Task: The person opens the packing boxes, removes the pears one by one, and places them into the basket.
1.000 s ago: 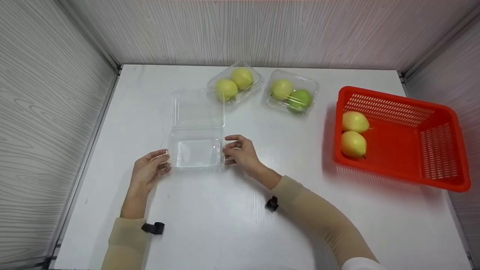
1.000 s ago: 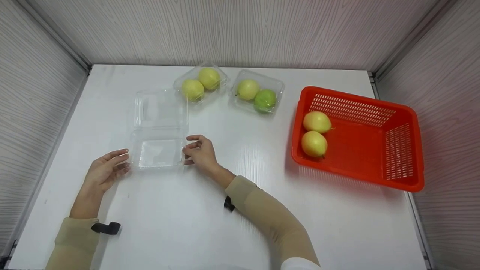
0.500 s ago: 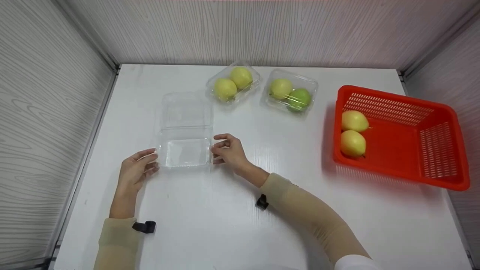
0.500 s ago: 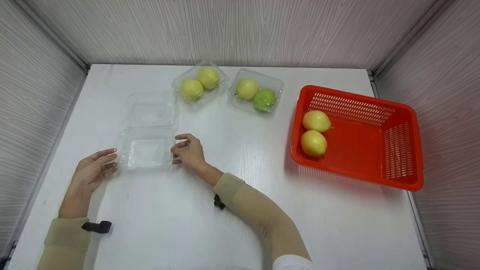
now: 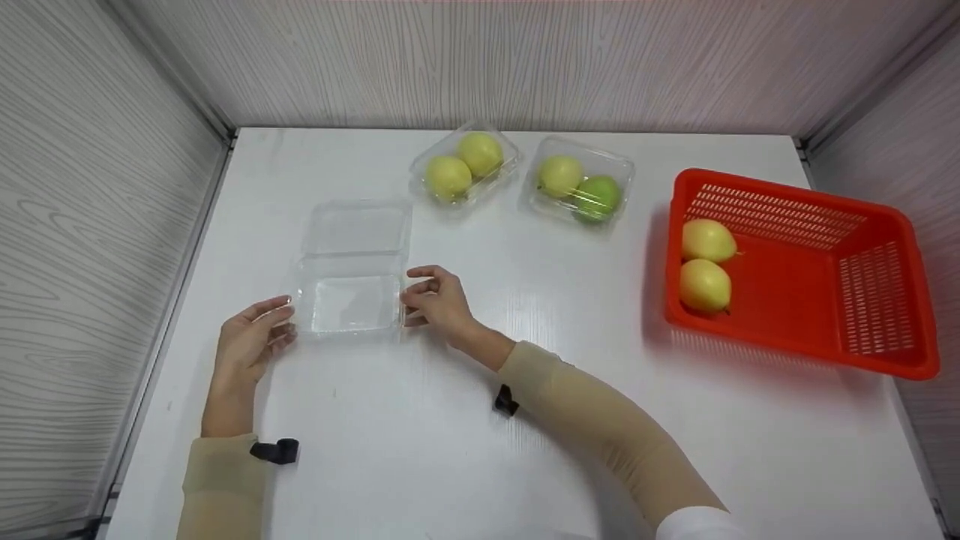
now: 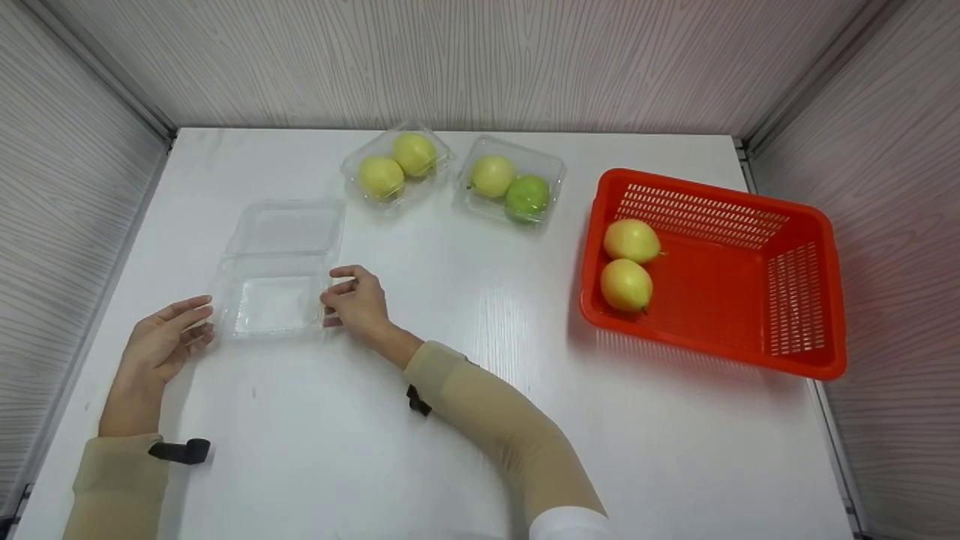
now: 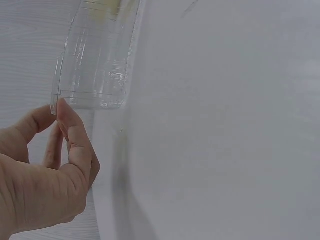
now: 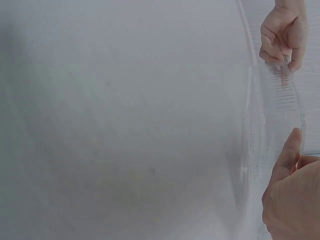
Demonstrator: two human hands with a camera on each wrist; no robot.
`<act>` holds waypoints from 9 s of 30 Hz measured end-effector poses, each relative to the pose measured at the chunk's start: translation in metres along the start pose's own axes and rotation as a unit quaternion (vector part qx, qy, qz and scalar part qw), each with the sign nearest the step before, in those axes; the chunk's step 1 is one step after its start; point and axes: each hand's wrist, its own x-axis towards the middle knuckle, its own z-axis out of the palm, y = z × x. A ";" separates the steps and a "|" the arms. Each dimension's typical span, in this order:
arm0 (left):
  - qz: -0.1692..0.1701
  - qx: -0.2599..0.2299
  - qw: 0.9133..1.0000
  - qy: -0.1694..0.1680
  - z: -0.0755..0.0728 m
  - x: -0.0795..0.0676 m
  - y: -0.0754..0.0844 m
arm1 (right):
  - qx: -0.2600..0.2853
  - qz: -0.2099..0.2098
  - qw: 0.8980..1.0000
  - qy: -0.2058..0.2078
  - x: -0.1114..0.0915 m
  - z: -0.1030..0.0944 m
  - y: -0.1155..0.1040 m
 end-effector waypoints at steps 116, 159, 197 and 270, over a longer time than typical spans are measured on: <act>0.335 0.298 0.892 -0.046 0.154 -0.018 0.031 | -0.350 -0.293 0.888 0.057 0.017 -0.140 -0.051; 0.398 0.505 0.765 -0.043 0.245 0.080 0.044 | -0.670 -0.185 0.714 0.081 0.095 -0.166 -0.121; 0.410 0.519 0.749 -0.024 0.217 0.074 0.039 | -0.700 -0.260 0.662 0.060 0.074 -0.153 -0.095; 0.434 0.528 0.726 -0.071 0.183 0.046 0.022 | -0.655 -0.367 0.652 0.101 0.026 -0.164 -0.054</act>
